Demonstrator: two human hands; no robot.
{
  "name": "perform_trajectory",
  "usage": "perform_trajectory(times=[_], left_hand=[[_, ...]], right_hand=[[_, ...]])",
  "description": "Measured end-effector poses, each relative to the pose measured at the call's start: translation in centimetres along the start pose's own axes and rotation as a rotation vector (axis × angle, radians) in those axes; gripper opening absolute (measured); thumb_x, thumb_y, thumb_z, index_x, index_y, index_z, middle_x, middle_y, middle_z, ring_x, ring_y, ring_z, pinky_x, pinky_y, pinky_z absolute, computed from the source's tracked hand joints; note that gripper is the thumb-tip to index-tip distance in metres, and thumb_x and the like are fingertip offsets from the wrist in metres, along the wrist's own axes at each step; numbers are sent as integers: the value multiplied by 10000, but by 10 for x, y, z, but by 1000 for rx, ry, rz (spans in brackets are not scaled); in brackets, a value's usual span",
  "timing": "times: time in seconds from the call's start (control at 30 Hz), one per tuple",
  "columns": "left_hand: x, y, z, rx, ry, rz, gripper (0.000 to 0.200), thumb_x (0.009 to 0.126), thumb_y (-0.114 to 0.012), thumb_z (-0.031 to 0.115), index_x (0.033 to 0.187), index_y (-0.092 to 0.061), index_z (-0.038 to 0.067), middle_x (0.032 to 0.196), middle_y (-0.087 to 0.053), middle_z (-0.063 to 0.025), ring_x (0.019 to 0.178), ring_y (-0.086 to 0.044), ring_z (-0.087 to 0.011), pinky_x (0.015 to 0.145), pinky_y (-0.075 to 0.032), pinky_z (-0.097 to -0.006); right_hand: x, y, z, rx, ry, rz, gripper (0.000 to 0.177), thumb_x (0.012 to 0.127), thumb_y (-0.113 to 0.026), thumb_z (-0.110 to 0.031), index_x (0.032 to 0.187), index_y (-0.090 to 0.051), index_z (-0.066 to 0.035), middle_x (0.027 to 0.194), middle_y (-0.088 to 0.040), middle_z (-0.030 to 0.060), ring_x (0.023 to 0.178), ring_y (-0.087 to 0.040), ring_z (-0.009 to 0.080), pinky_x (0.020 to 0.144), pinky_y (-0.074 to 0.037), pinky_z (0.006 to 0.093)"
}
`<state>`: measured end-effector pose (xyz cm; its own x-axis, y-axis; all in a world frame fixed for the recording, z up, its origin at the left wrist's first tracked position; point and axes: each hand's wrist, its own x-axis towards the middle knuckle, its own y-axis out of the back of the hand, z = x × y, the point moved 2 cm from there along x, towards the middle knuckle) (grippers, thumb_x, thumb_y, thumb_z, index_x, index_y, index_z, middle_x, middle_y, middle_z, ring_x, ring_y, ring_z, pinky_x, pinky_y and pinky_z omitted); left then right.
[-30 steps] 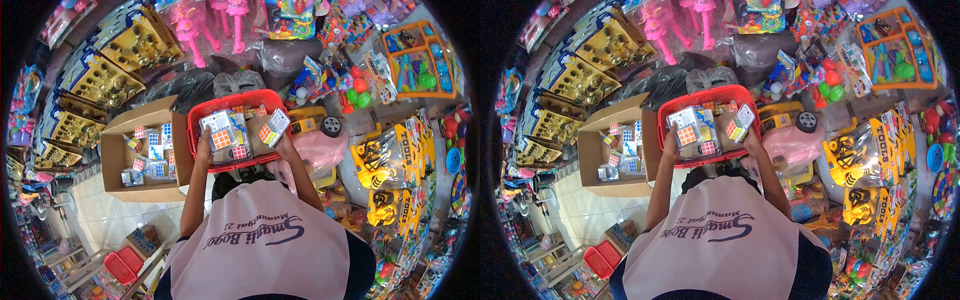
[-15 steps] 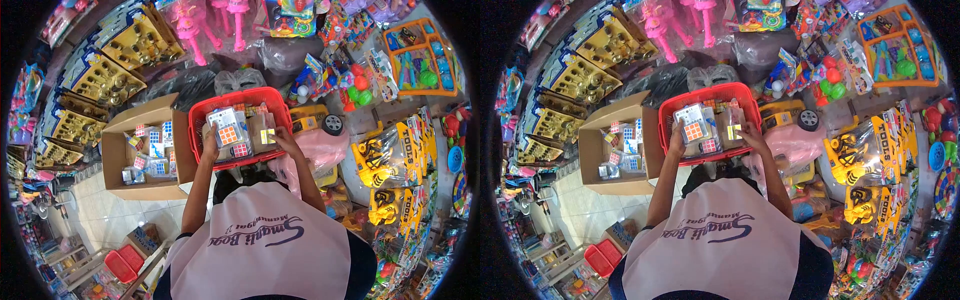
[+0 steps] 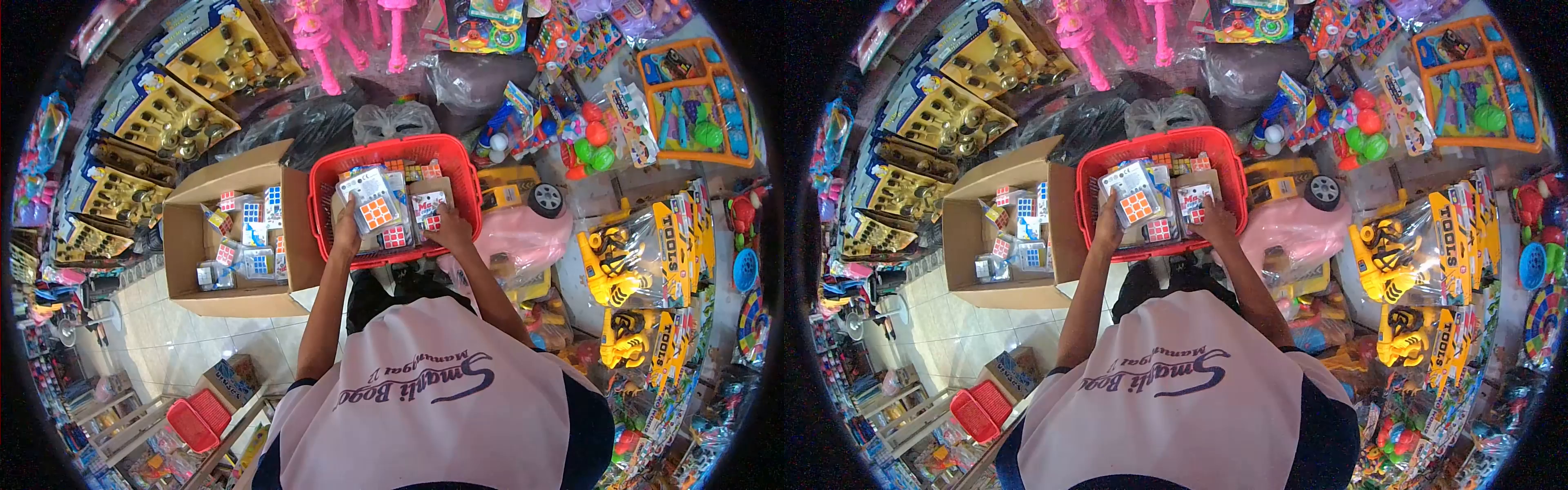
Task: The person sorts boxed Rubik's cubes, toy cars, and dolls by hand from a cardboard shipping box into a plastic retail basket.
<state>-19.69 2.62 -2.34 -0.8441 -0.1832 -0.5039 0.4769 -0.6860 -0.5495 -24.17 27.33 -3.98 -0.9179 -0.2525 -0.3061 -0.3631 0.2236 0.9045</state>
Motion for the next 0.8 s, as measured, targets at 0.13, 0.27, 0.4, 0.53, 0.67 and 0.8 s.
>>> perform_trajectory(times=[0.13,0.27,0.4,0.53,0.67,0.8], left_hand=[[-3,-10,5,-21,-46,-51,426,960,-466,322,1227,-474,-10,1176,-570,-109,1048,-578,-191,929,-459,-325],[-10,-35,17,53,-69,-145,398,954,-491,303,1214,-495,1,1157,-580,-85,1030,-572,-161,932,-436,-295],[-2,-51,9,236,-16,-354,353,949,-512,286,1202,-526,40,1120,-587,-28,999,-540,-113,911,-408,-271],[3,-72,10,542,-16,-494,320,943,-533,248,1177,-561,31,1073,-582,-1,1000,-506,-91,931,-377,-248],[10,-82,14,758,-178,-628,363,924,-554,206,1229,-519,12,1257,-478,-66,1178,-434,-164,1011,-330,-300],[13,-85,7,841,-428,-595,484,865,-591,83,1310,-408,32,1349,-396,-105,1258,-375,-234,1043,-304,-344]], right_hand=[[2,11,-1,2,7,-40,733,684,-685,-559,1211,-503,-84,1114,-542,205,972,-592,369,763,-501,481],[27,10,8,278,197,156,601,783,-620,-511,1158,-547,-48,1050,-587,166,966,-606,317,756,-500,421],[51,49,-7,1298,-87,-334,387,901,-538,-330,1136,-546,-23,948,-598,83,848,-602,155,700,-485,305],[68,53,-1,872,362,-492,299,914,-513,-207,1160,-544,-40,1029,-610,87,869,-601,153,697,-494,324],[75,52,4,1364,17,-805,383,867,-592,-172,1219,-522,-38,1091,-608,62,1008,-565,156,826,-478,298],[64,90,1,1224,284,-629,452,800,-657,-102,1227,-518,-45,1193,-559,52,1157,-489,153,946,-412,304]])
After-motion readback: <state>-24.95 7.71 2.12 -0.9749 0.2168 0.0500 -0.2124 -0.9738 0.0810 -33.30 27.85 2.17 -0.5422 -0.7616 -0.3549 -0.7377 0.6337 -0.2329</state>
